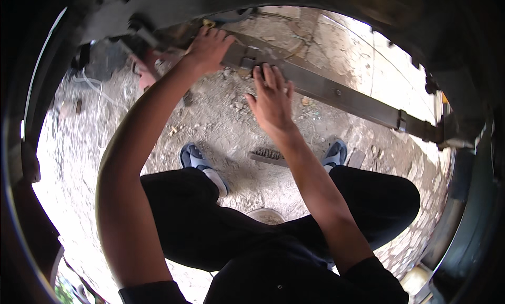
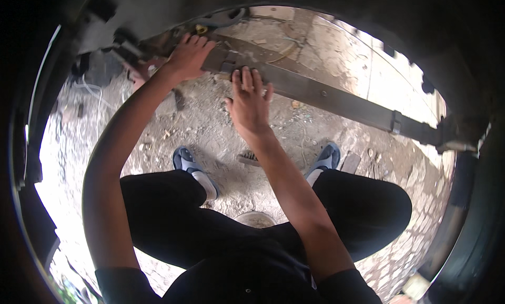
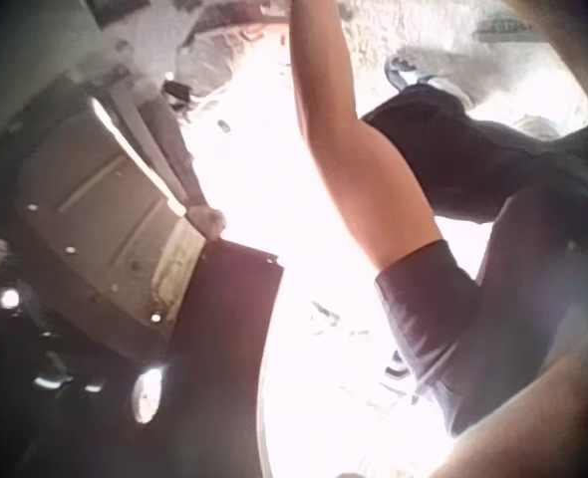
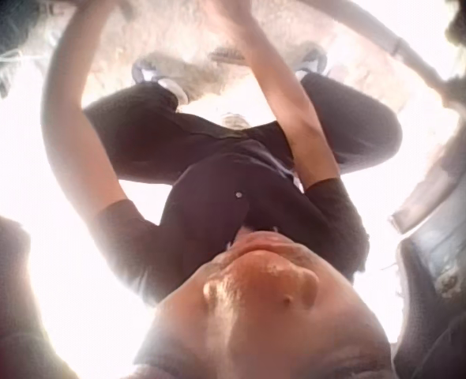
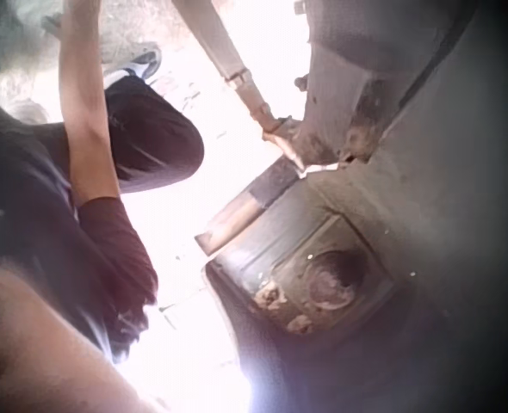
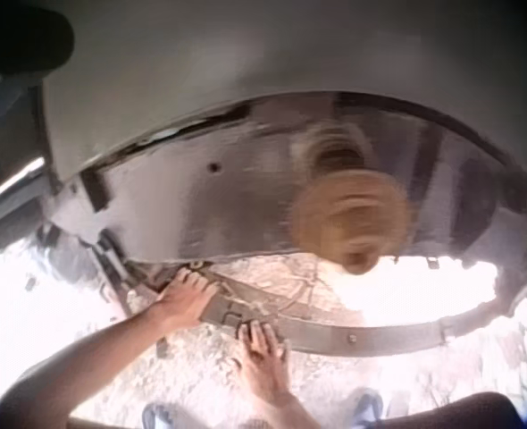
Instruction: The person scrubs a metal beam under a vehicle with a wire brush, then wipes the same area with a cloth. The person is squatting under the vehicle during the task.
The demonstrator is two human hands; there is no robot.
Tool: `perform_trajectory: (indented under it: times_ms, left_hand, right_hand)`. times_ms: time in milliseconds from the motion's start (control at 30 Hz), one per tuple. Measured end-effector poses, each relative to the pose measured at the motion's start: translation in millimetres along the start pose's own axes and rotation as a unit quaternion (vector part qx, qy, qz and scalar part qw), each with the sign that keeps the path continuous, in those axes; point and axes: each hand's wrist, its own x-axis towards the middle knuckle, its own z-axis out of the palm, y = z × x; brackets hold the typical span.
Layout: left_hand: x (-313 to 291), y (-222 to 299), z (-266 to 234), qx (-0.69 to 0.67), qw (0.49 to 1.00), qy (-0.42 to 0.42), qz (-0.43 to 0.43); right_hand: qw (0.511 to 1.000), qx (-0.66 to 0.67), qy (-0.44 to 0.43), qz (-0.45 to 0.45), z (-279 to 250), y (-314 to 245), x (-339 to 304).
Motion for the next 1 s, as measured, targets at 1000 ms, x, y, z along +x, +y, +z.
perform_trajectory:
  times_ms: [1000]
  left_hand:
    - [13.2, -0.7, 7.3, 0.004, 0.999, -0.023, 0.031]
  right_hand:
    - [0.997, -0.073, 0.009, -0.027, 8.0, 8.4, 15.4]
